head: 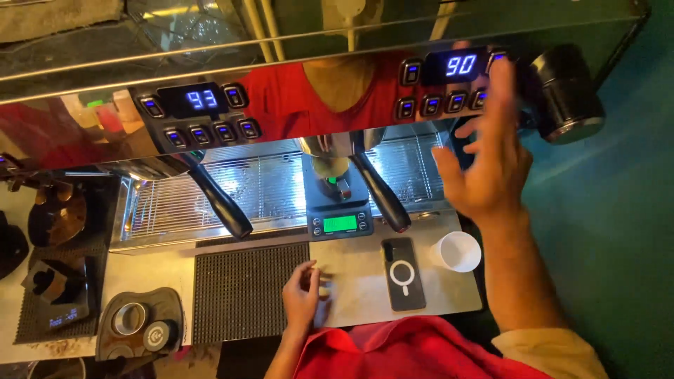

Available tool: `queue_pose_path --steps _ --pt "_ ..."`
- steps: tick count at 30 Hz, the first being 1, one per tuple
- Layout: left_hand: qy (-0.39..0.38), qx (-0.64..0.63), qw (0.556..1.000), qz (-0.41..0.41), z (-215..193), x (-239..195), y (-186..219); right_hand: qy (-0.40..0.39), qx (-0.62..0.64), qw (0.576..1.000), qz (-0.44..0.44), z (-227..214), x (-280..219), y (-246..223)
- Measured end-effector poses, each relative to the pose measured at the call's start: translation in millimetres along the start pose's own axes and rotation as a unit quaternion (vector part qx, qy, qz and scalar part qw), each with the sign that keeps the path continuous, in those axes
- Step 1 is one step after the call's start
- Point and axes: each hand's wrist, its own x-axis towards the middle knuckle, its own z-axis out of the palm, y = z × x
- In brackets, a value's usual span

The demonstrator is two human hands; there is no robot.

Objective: Preparing espresso by grinding beans, weighing and tamping the grounds in a portafilter, and operating an espresso machine.

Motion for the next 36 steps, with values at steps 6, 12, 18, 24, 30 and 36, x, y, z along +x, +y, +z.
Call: queue_pose_path --steps 6,12,18,24,30,36 --pt "0.021 0.105 0.991 0.076 -20.4 -0.6 -28.8 0.082 0.345 0.935 -0.017 -13.4 -33.9 -70.5" --pt "0.076 0.249 0.963 0.067 -83.9 14.2 -52.0 -0.401 0.446 0.765 0.234 141.6 -57.9 -147.0" --pt "0.068 0.328 0.938 0.088 -166.3 43.2 -93.0 -0.357 0.661 0.467 0.465 238.1 12.5 -225.5" --pt "-0.026 0.294 0.942 0.161 -206.1 65.3 -115.2 -0.02 0.702 0.513 0.494 312.6 0.5 -393.0" --pt "-0.15 0.173 0.959 0.169 -237.5 61.6 -113.6 0.029 0.742 0.489 0.458 383.6 2.7 -379.7" --pt "-0.169 0.049 0.973 0.149 -267.0 47.9 -104.8 -0.086 0.79 0.505 0.337 387.2 -36.0 -335.0"
